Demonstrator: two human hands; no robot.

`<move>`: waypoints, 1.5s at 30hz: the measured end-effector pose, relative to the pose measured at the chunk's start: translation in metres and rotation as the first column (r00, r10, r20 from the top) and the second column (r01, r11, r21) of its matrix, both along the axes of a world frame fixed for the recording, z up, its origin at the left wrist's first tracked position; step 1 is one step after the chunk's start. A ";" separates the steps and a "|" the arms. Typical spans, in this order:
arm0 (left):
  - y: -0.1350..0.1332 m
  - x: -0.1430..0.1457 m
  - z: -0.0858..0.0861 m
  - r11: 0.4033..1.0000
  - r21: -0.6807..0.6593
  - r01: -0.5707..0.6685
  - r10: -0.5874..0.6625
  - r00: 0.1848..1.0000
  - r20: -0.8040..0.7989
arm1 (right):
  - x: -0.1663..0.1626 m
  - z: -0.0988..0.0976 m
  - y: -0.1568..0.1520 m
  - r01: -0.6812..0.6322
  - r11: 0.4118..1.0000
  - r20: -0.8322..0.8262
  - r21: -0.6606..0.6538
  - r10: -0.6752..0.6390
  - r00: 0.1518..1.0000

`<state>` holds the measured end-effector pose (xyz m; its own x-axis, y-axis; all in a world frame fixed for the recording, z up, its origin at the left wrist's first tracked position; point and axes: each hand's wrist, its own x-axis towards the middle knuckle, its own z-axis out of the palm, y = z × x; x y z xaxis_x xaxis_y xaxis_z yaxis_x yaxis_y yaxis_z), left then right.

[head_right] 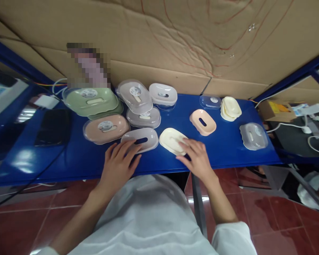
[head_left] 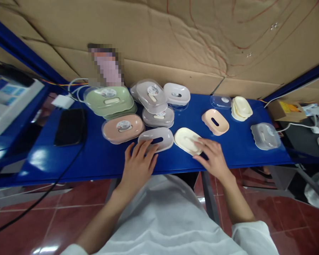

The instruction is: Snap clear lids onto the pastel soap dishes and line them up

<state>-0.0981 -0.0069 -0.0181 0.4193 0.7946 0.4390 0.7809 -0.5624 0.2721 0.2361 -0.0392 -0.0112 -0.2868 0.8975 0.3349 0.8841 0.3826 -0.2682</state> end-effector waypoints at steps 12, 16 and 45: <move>-0.002 0.008 0.002 0.989 0.015 0.145 -0.143 0.945 0.296 | -0.033 -0.010 -0.010 -0.087 0.996 -0.238 -0.006 0.084 0.968; 0.009 0.028 0.001 0.944 -0.016 0.328 -0.324 0.939 0.118 | -0.033 -0.006 -0.005 -0.059 0.996 -0.115 0.069 0.067 0.991; 0.018 0.013 -0.005 0.938 -0.002 0.348 -0.346 0.934 0.093 | -0.003 0.026 0.137 0.004 0.976 -0.767 -0.218 -0.174 0.617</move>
